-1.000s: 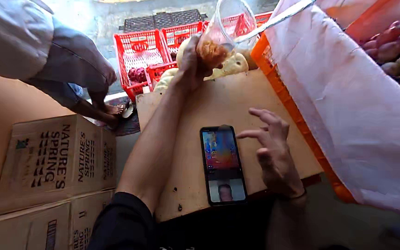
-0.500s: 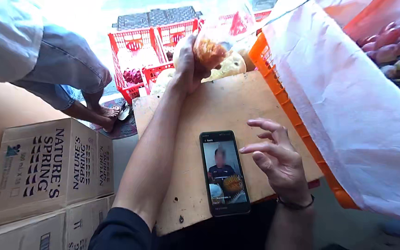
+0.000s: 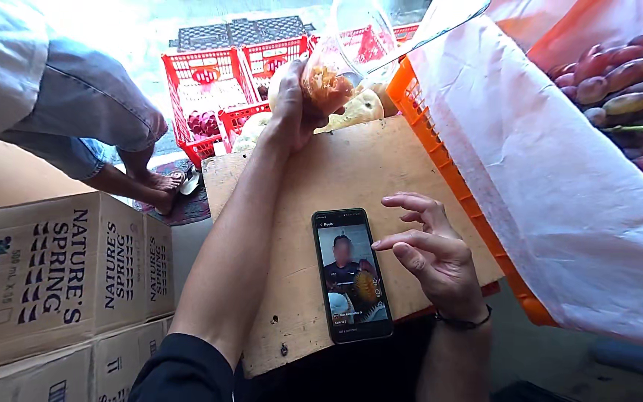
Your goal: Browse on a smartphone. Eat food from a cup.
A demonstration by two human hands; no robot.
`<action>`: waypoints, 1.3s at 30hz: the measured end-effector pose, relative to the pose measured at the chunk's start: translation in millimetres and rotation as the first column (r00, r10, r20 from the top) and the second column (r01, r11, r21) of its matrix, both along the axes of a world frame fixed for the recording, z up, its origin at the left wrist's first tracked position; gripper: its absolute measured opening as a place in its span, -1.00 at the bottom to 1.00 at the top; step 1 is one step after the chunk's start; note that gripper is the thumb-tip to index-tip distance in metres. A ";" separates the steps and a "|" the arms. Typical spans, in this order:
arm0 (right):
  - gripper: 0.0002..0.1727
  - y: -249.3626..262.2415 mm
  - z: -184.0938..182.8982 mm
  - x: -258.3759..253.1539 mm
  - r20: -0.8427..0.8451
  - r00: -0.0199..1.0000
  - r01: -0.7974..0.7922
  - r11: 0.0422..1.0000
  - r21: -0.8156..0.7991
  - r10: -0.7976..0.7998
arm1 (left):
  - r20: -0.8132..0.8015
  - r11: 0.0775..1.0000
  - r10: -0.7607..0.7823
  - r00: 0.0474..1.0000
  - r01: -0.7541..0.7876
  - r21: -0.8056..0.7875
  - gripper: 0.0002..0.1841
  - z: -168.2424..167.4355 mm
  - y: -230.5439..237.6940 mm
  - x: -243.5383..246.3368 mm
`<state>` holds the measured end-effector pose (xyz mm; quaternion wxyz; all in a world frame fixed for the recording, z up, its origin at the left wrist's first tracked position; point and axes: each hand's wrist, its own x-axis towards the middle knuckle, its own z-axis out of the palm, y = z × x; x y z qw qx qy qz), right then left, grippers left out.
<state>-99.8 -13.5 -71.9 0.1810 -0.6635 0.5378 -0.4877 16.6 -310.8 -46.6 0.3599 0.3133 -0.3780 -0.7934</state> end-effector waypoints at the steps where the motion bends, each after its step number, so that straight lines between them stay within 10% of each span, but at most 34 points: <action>1: -0.65 0.6 -0.1 0.2 -0.007 1.000 -0.017 1.000 -0.002 0.017 | 0.005 1.000 0.000 1.000 0.000 0.005 -0.37 -0.1 2.1 1.0; 39: -0.66 0.8 -0.6 -1.5 -0.005 1.000 -0.026 1.000 0.012 0.026 | 0.003 1.000 -0.021 1.000 0.021 0.019 -0.37 2.0 1.9 1.9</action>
